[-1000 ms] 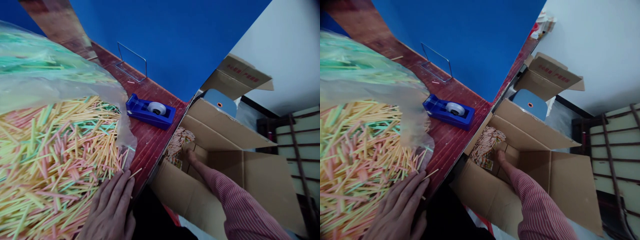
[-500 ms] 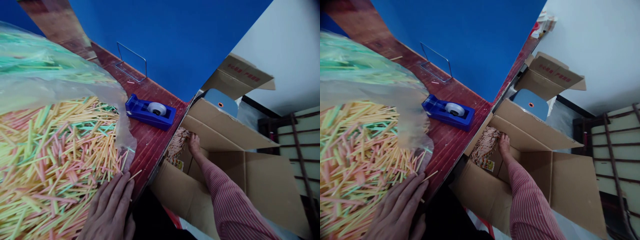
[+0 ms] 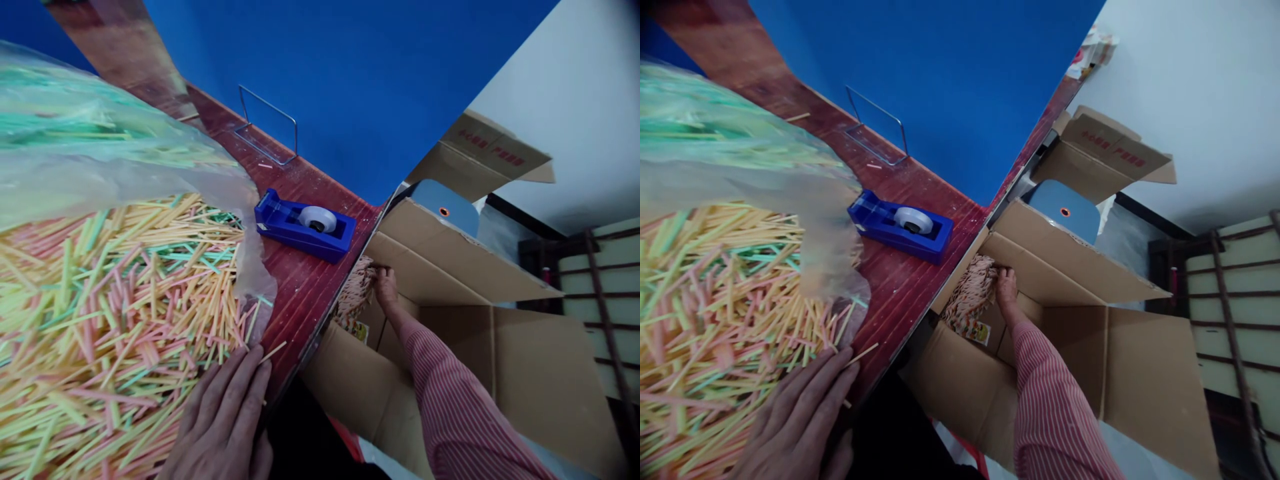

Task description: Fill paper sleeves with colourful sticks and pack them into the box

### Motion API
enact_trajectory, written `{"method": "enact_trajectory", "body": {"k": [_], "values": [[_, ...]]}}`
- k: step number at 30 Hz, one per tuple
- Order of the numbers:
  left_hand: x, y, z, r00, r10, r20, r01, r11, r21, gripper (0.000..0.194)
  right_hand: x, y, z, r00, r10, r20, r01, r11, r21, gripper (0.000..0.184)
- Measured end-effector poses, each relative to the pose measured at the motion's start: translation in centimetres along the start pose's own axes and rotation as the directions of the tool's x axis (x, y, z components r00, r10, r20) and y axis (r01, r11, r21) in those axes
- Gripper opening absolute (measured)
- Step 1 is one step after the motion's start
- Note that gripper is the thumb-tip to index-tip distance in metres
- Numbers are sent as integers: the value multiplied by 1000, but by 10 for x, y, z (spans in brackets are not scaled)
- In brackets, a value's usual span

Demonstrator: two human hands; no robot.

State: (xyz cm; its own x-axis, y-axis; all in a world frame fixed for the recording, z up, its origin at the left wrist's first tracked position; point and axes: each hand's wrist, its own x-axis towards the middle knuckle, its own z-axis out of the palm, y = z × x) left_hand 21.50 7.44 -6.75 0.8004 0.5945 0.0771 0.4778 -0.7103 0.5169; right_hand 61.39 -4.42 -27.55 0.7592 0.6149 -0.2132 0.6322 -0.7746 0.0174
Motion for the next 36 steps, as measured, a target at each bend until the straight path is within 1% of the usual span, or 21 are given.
{"method": "enact_trajectory", "body": {"k": [3, 6, 9, 12, 16, 18, 20, 23, 25, 26, 28, 30, 32, 34, 36], "values": [[0, 0, 0, 1000, 2, 9, -2, 1000, 12, 53, -2, -3, -1, 998, 63, 12, -63, 997, -39, 28], [0, 0, 0, 1000, 5, 0, -5, 1000, 18, 54, -4, -5, -3, 995, 90, 53, -86, 994, -64, 29], [1, -1, 1, 1000, 2, -8, -2, 1000, 7, 54, -3, -4, -5, 991, 92, 99, -84, 993, -80, 28], [0, -2, 1, 1000, 0, -7, 0, 1000, -2, 54, 2, -2, -9, 988, 92, 122, -79, 991, -104, 31], [0, -1, 0, 1000, -11, 2, 11, 1000, -19, 54, 4, 0, -23, 989, 88, 123, -70, 987, -147, 36], [0, 0, 0, 1000, -17, 12, 17, 1000, -23, 53, 0, 6, -37, 991, 63, 120, -42, 984, -172, 35], [0, 1, -1, 1000, -17, 11, 18, 1000, -22, 52, -6, 16, -54, 992, 11, 125, 14, 981, -193, 34], [0, 1, -1, 1000, -26, 4, 26, 999, -21, 51, -18, 36, -78, 977, -130, 169, 165, 964, -208, 29], [-1, 1, 0, 999, -33, 5, 34, 999, -23, 50, -22, 48, -86, 944, -244, 221, 289, 937, -199, 24], [-1, 1, 0, 999, -36, 6, 36, 999, -24, 51, -23, 51, -86, 923, -294, 248, 344, 919, -190, 23], [-1, 1, 1, 999, -41, 8, 41, 999, -21, 51, -19, 52, -79, 879, -374, 295, 433, 886, -167, 23], [-1, 1, 2, 999, -40, 8, 40, 999, -16, 51, -9, 45, -66, 839, -431, 333, 495, 858, -137, 25], [-1, 0, 2, 1000, -24, 6, 24, 1000, -14, 52, 3, 33, -50, 805, -475, 355, 539, 836, -102, 27], [-2, -1, 3, 1000, -7, -2, 7, 1000, -9, 53, 15, 20, -37, 785, -508, 356, 565, 822, -72, 30], [-2, -2, 3, 1000, -1, -5, 1, 1000, -5, 53, 24, 11, -27, 786, -519, 334, 567, 822, -57, 34]]}}
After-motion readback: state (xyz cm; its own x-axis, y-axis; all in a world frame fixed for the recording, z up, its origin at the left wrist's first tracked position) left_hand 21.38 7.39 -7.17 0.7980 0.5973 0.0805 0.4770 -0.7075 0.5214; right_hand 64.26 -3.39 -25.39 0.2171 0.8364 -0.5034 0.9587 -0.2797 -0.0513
